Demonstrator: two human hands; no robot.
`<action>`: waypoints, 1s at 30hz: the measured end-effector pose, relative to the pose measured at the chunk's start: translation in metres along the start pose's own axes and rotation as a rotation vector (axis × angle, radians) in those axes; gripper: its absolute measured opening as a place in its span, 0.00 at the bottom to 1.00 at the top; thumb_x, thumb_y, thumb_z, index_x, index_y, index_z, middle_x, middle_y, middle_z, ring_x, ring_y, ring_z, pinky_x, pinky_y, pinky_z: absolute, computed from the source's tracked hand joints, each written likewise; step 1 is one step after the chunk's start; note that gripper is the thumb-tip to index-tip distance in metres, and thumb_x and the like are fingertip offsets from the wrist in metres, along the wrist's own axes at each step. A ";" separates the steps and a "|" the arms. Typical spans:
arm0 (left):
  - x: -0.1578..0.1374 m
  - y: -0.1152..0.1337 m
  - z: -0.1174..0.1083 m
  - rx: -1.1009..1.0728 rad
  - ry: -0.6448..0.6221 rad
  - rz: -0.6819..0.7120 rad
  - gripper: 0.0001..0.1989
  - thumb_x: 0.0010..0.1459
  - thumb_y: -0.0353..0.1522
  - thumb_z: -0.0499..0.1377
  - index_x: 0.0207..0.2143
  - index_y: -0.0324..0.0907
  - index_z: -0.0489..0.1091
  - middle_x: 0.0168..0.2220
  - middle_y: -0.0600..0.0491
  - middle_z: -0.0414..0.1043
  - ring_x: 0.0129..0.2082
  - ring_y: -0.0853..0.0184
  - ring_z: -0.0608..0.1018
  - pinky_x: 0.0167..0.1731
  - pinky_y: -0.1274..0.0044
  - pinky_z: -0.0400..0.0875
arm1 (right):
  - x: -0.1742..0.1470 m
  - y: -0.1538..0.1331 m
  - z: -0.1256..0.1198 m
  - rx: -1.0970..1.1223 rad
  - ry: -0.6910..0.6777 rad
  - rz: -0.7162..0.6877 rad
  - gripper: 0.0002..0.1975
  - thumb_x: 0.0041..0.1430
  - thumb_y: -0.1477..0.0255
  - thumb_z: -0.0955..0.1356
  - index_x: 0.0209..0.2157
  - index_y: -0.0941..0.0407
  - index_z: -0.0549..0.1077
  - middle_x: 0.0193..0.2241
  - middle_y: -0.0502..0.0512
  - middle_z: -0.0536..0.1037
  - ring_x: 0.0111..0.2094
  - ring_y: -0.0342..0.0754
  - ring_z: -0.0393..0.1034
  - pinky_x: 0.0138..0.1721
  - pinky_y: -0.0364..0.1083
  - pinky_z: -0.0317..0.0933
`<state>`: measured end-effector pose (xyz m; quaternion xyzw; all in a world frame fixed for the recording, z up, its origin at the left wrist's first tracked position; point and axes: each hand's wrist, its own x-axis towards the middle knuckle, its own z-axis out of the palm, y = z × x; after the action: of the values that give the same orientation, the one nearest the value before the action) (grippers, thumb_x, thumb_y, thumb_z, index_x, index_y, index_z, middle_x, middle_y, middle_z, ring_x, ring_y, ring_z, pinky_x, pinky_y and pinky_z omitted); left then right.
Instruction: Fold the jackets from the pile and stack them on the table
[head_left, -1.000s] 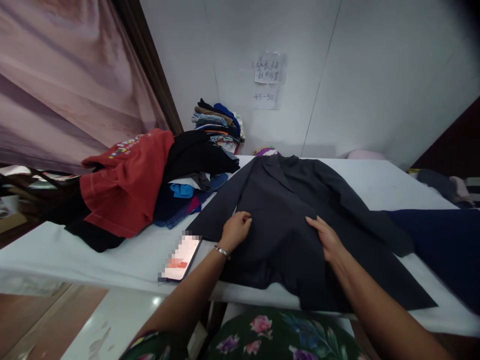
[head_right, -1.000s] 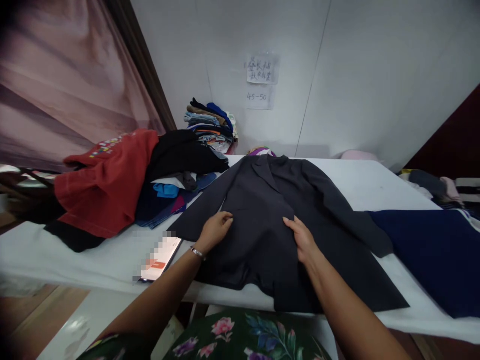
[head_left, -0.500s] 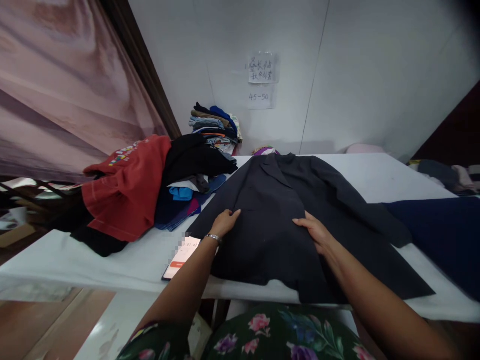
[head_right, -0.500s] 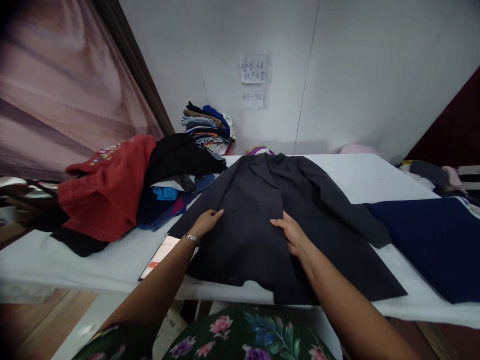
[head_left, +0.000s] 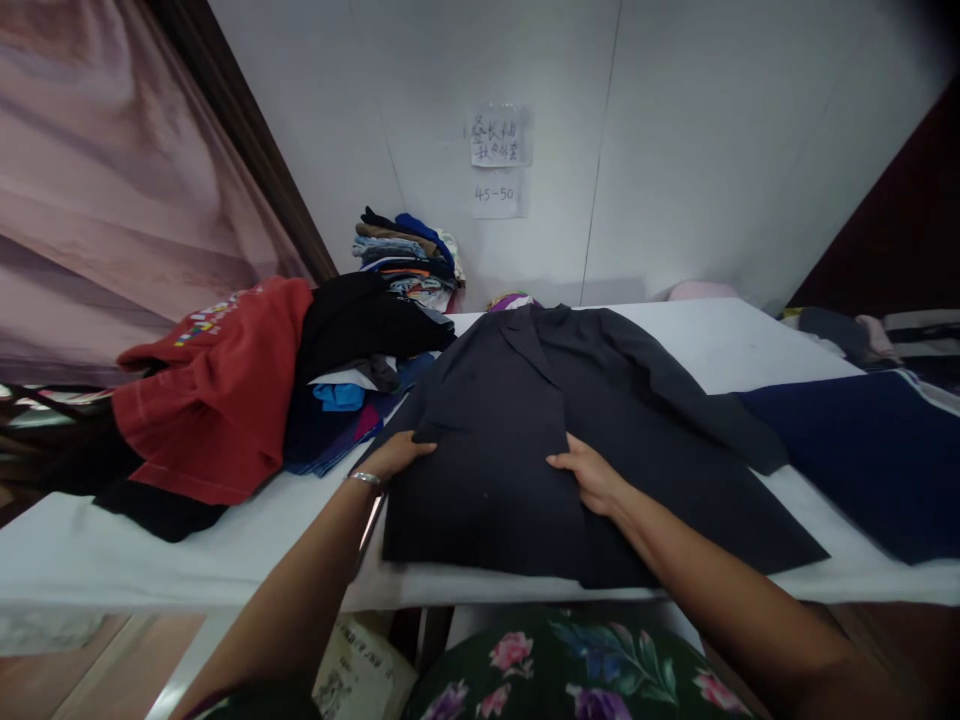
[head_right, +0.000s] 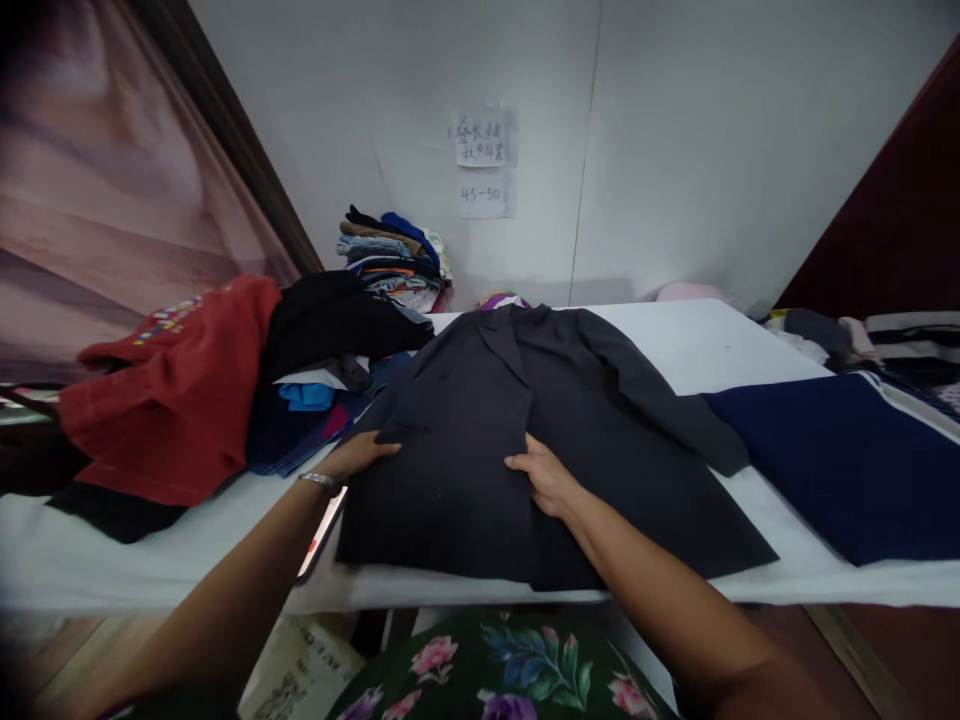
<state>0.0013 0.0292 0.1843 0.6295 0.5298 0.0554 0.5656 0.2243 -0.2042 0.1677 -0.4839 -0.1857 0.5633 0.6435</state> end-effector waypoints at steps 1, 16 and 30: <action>0.000 -0.003 0.003 0.017 0.010 -0.025 0.12 0.49 0.33 0.63 0.37 0.39 0.71 0.37 0.46 0.79 0.37 0.58 0.80 0.36 0.73 0.76 | 0.002 0.007 -0.002 -0.003 0.018 0.032 0.29 0.39 0.78 0.68 0.48 0.53 0.69 0.34 0.53 0.80 0.33 0.51 0.75 0.39 0.51 0.68; -0.077 -0.046 0.002 -0.268 -0.363 -0.118 0.26 0.36 0.41 0.69 0.39 0.41 0.73 0.37 0.48 0.79 0.37 0.57 0.80 0.42 0.67 0.73 | -0.033 0.020 -0.010 -0.018 -0.077 -0.015 0.40 0.44 0.76 0.69 0.60 0.47 0.58 0.46 0.52 0.77 0.41 0.50 0.74 0.45 0.51 0.66; -0.079 -0.022 0.024 1.150 0.316 0.222 0.22 0.58 0.48 0.48 0.38 0.40 0.69 0.33 0.45 0.76 0.36 0.55 0.77 0.32 0.70 0.66 | -0.027 0.030 -0.042 -0.260 0.055 0.089 0.40 0.50 0.71 0.68 0.64 0.49 0.50 0.41 0.56 0.78 0.29 0.44 0.72 0.22 0.38 0.60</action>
<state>-0.0298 -0.0491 0.2011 0.8699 0.4835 -0.0886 0.0401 0.2332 -0.2490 0.1319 -0.5861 -0.2179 0.5491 0.5545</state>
